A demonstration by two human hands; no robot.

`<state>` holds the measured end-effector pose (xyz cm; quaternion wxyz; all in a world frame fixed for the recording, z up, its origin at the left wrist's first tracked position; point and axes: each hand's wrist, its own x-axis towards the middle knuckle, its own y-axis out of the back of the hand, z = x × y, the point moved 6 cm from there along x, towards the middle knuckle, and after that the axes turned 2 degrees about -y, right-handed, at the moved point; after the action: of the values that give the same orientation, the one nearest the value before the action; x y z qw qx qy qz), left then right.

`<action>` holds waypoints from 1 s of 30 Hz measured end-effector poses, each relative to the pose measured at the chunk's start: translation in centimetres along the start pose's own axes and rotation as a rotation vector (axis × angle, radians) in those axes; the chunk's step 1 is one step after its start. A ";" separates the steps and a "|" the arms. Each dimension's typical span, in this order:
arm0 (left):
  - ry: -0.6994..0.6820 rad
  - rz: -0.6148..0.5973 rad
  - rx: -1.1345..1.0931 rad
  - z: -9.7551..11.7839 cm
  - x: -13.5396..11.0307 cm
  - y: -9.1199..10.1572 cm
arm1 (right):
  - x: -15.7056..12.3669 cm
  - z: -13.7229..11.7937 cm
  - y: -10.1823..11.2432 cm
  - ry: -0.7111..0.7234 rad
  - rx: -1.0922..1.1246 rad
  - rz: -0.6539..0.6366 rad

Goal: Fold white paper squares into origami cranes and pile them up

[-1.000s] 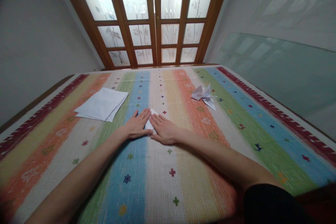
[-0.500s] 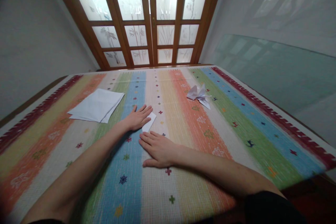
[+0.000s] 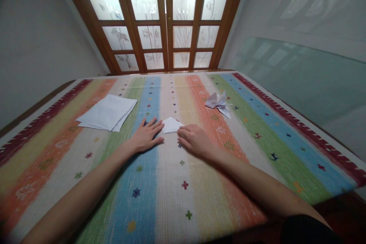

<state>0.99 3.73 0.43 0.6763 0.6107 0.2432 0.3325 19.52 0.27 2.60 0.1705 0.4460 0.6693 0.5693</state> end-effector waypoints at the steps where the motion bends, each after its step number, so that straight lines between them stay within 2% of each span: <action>1: -0.003 0.006 -0.002 0.4 -0.3 0.0 | -0.2 1.0 0.4 -0.063 0.041 0.059; 3: -0.017 0.002 -0.020 1.0 -0.7 0.0 | -0.4 2.8 0.6 -0.173 0.182 0.125; 6: -0.054 -0.009 -0.058 1.6 -0.8 0.2 | -0.2 4.1 0.2 -0.269 0.386 0.090; 12: -0.088 0.078 -0.057 1.9 0.0 0.3 | 1.6 2.9 -0.6 -0.164 0.465 -0.063; 22: -0.169 0.173 -0.043 2.3 -0.7 1.2 | 1.5 0.5 -1.8 -0.080 0.465 -0.133; 27: -0.195 0.174 -0.125 2.0 -0.6 0.9 | 2.4 1.8 -1.3 -0.017 0.402 -0.034; 30: -0.204 0.175 -0.118 1.7 -0.6 0.7 | 3.1 2.5 -1.1 -0.019 0.354 -0.050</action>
<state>1.77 2.15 1.30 0.7006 0.6194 0.0993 0.3401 19.20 4.25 1.70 0.1094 0.4577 0.7683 0.4338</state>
